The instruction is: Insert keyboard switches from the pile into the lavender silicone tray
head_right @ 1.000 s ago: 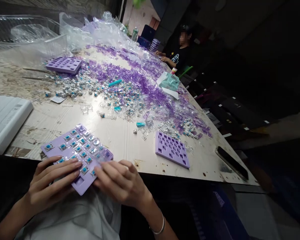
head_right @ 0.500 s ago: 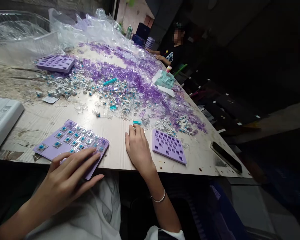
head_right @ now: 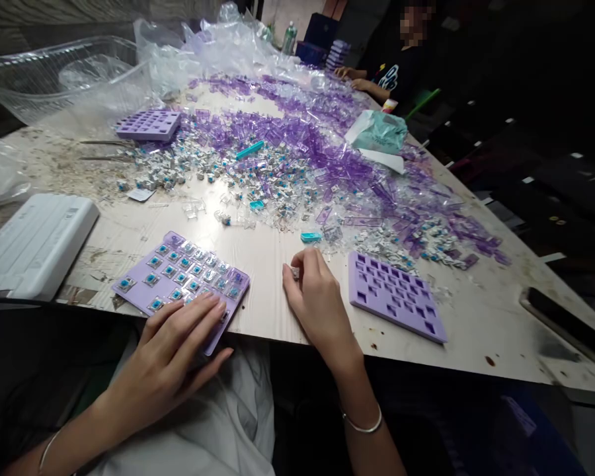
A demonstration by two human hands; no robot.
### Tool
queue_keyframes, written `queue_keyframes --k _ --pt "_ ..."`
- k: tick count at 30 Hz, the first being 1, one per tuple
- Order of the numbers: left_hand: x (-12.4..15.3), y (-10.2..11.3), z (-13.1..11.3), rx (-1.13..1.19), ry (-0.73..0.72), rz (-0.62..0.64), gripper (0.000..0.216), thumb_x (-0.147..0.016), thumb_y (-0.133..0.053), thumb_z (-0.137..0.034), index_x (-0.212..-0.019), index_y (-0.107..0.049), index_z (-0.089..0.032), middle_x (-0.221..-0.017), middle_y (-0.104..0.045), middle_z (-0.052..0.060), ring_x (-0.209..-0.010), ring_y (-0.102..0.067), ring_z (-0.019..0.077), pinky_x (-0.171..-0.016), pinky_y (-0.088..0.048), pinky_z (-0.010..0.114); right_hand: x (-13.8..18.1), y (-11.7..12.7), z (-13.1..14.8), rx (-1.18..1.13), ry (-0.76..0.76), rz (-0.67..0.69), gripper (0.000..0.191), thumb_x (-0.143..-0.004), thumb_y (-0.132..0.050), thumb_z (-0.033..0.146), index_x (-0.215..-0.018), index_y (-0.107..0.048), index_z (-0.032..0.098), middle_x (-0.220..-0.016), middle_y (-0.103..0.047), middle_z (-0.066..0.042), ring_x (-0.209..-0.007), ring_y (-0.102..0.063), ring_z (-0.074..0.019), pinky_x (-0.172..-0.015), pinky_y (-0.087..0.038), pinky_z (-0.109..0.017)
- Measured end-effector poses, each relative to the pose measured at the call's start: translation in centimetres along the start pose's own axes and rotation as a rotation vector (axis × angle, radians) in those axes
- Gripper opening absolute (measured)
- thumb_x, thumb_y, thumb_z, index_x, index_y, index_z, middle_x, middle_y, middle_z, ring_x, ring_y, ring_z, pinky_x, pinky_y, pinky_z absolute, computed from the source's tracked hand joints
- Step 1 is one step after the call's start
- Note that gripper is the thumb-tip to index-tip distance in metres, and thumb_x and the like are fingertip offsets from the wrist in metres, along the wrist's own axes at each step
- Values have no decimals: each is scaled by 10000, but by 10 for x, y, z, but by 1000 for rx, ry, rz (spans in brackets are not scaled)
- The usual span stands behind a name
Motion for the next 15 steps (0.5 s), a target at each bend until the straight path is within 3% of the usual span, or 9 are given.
queue_keyframes --k 4,7,10,15 --pt "3 0 1 -6 21 -31 382 -888 -623 -220 -1248 -581 -99 -1189 -689 82 -1185 -560 222 -1017 -362 344 2 2 -4 -133 -26 -36 210 -873 -595 258 -1059 -513 204 -1005 -523 -57 -753 -601 -151 -705 -549 -311" --pt "4 -2 -3 -33 -7 -60 381 -867 -657 -229 -1216 -602 -87 -1157 -703 82 -1157 -574 235 -1009 -364 355 2 1 -2 -186 -9 -11 165 -896 -573 241 -1051 -577 187 -1090 -523 -92 -887 -628 -175 -786 -583 -331" --pt "6 -3 -6 -59 -19 -95 385 -858 -669 -235 -1210 -609 -92 -1132 -711 75 -1142 -586 228 -1022 -357 345 0 3 3 -170 42 17 90 -915 -552 235 -944 -624 189 -1016 -560 -83 -914 -624 -191 -781 -579 -335" --pt "10 -3 -6 -52 -20 -134 386 -881 -646 -259 -1234 -597 -109 -1108 -720 70 -1136 -594 211 -1014 -369 331 -2 7 13 -143 89 48 65 -908 -583 241 -928 -628 199 -808 -582 -23 -657 -553 -137 -632 -506 -289"
Point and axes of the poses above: each hand's wrist, its own x-axis away from the middle knuckle, its own y-axis out of the back of the hand, z = x × y, the point moved 6 cm from there along -x, towards the middle knuckle
